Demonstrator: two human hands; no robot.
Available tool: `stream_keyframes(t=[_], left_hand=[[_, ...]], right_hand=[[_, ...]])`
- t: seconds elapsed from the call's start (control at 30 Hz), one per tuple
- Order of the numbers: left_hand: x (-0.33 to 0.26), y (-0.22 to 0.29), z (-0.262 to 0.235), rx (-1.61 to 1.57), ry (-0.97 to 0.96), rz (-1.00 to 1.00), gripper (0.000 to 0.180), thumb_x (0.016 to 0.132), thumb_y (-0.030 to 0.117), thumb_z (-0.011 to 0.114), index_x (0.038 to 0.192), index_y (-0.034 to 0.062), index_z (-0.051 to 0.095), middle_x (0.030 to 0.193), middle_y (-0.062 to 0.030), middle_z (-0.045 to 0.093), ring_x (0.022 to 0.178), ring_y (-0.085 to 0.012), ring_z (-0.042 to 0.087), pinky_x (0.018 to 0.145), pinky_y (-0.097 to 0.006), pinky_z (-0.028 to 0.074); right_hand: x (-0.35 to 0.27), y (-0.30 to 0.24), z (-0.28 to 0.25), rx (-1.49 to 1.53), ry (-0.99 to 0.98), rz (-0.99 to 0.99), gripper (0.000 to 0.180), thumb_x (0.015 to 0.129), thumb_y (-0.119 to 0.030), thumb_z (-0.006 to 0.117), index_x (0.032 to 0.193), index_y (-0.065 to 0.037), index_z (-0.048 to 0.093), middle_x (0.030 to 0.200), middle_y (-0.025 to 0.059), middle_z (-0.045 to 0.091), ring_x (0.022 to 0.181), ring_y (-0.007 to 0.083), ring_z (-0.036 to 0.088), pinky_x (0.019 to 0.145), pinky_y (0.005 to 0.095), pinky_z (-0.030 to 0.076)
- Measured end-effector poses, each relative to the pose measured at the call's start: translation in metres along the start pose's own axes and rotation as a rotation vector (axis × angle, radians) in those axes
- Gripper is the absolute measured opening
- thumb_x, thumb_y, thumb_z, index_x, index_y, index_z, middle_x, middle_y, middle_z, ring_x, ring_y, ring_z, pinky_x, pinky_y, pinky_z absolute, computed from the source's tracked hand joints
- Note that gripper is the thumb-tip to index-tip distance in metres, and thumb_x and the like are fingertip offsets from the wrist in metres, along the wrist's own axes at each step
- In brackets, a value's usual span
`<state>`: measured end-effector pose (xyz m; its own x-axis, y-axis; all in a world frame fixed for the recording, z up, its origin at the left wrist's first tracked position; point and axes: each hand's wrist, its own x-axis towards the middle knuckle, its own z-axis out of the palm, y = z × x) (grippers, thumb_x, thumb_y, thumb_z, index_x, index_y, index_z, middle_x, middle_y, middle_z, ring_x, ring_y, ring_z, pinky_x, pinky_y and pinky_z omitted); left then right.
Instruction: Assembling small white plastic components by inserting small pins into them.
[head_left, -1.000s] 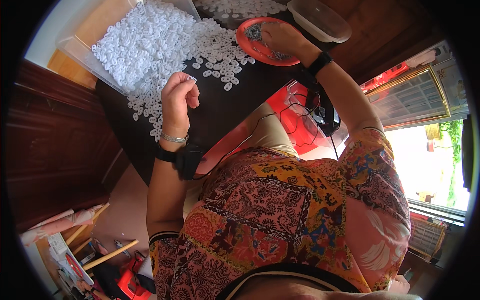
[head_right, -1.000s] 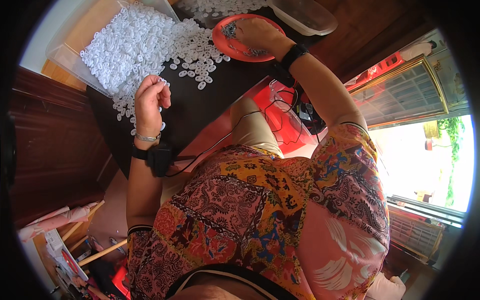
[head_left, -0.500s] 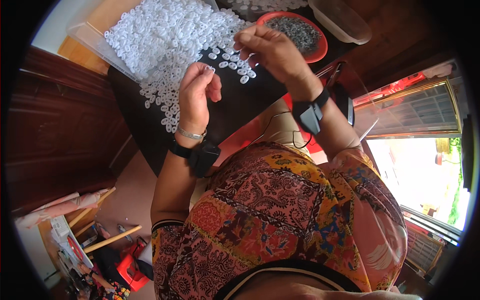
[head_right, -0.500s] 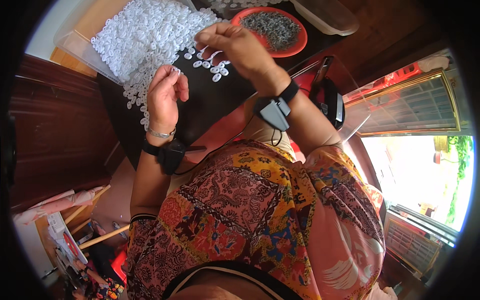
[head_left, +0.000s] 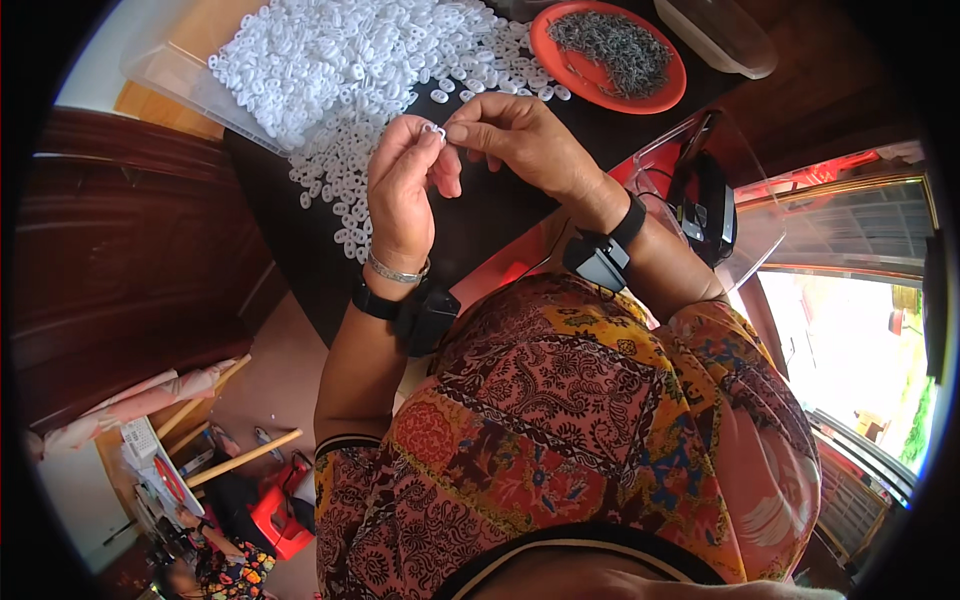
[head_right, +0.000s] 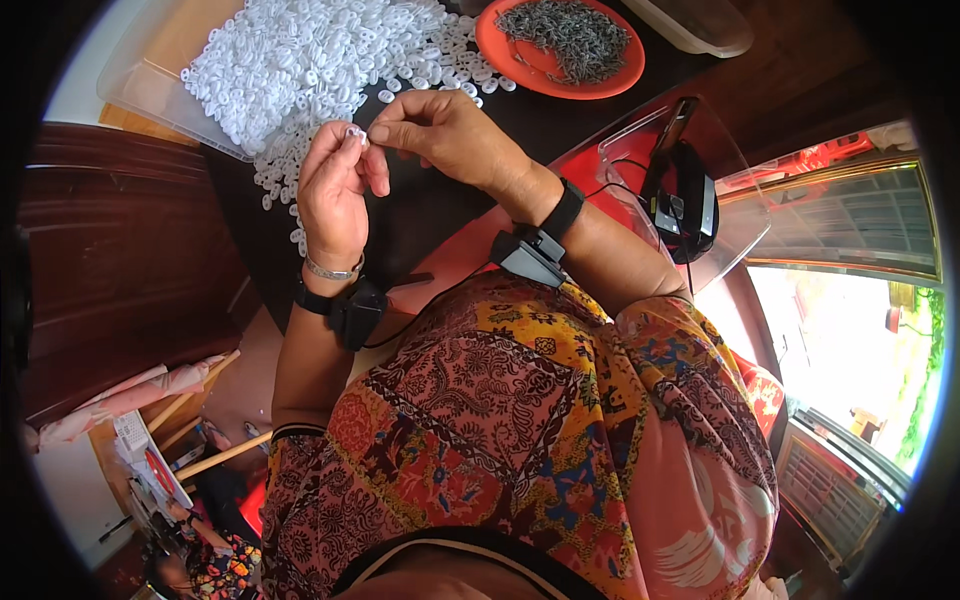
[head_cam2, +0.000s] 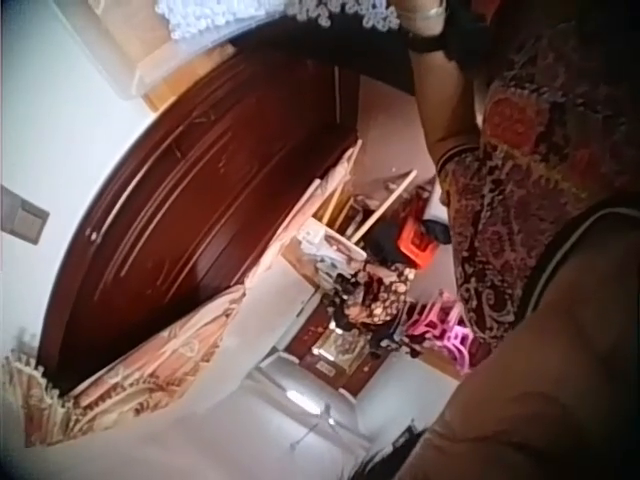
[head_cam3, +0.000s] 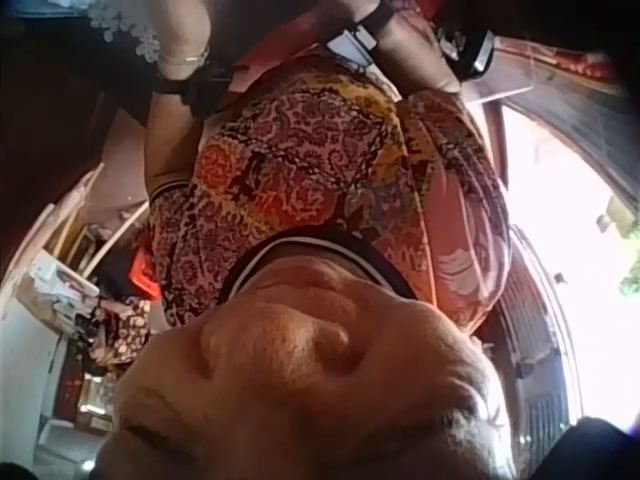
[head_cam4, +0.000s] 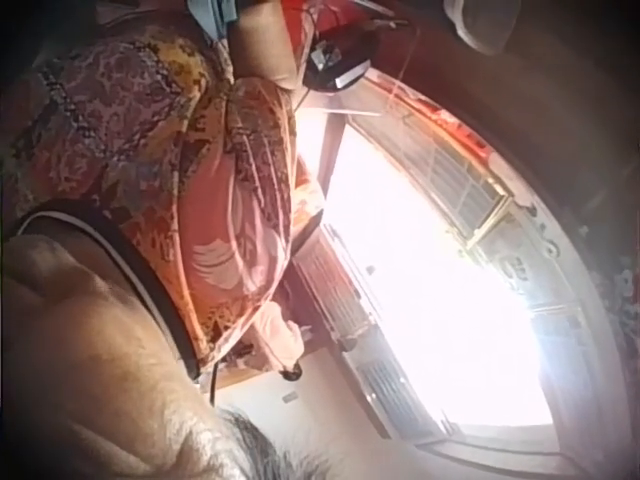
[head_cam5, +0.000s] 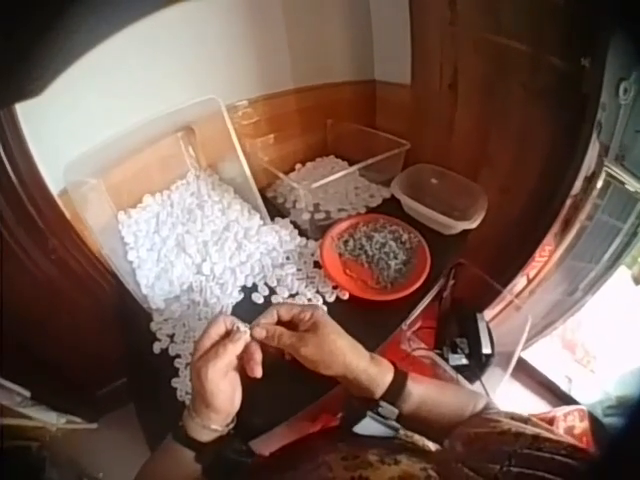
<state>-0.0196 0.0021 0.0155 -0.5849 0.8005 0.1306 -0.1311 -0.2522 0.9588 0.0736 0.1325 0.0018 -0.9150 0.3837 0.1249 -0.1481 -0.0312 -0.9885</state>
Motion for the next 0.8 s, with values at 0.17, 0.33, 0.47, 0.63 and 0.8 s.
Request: stream_keyframes(t=[0.17,0.33,0.47,0.63,0.8], left_hand=[[0.000,-0.002,0.002,-0.019,-0.016,-0.056,0.016,0.093,0.017,0.042,0.089,0.0033,0.047,0.068,-0.0064,0.052,0.056,-0.0127,0.046,0.054,-0.023,0.038],[0.000,-0.005,-0.002,0.035,-0.016,-0.069,0.015,0.093,0.017,0.042,0.089,0.0036,0.048,0.068,-0.0060,0.052,0.056,-0.0127,0.046,0.054,-0.023,0.038],[0.000,-0.003,0.000,0.036,-0.004,-0.077,0.015,0.092,0.017,0.045,0.089,0.0035,0.050,0.068,-0.0059,0.053,0.055,-0.0123,0.047,0.053,-0.023,0.038],[0.000,-0.003,0.000,0.032,-0.013,-0.082,0.014,0.091,0.016,0.046,0.088,0.0036,0.051,0.068,-0.0058,0.054,0.055,-0.0115,0.048,0.053,-0.022,0.038],[-0.001,0.000,0.003,0.235,0.033,-0.001,0.013,0.087,0.014,0.051,0.078,0.0045,0.052,0.064,-0.0017,0.053,0.051,-0.0056,0.044,0.048,-0.018,0.037]], right_hand=[[-0.002,0.002,0.001,0.178,0.087,0.048,0.019,0.089,-0.024,0.062,0.091,-0.005,0.064,0.077,-0.0023,0.060,0.066,0.0049,0.052,0.056,0.0191,0.041],[-0.002,0.004,0.005,0.172,0.099,0.021,0.020,0.089,-0.024,0.061,0.091,-0.005,0.064,0.075,-0.0027,0.059,0.065,0.0044,0.052,0.055,0.0187,0.041],[-0.006,0.012,0.008,0.096,0.100,0.029,0.019,0.089,-0.024,0.061,0.091,-0.005,0.064,0.074,-0.0034,0.059,0.064,0.0039,0.051,0.054,0.0181,0.040],[-0.006,0.006,0.003,-0.050,0.162,0.048,0.019,0.089,-0.023,0.060,0.090,-0.005,0.064,0.074,-0.0038,0.058,0.064,0.0034,0.051,0.053,0.0174,0.039],[-0.006,-0.001,0.000,0.080,0.169,0.018,0.019,0.090,-0.023,0.060,0.091,-0.004,0.064,0.073,-0.0040,0.058,0.064,0.0036,0.050,0.054,0.0172,0.039]])
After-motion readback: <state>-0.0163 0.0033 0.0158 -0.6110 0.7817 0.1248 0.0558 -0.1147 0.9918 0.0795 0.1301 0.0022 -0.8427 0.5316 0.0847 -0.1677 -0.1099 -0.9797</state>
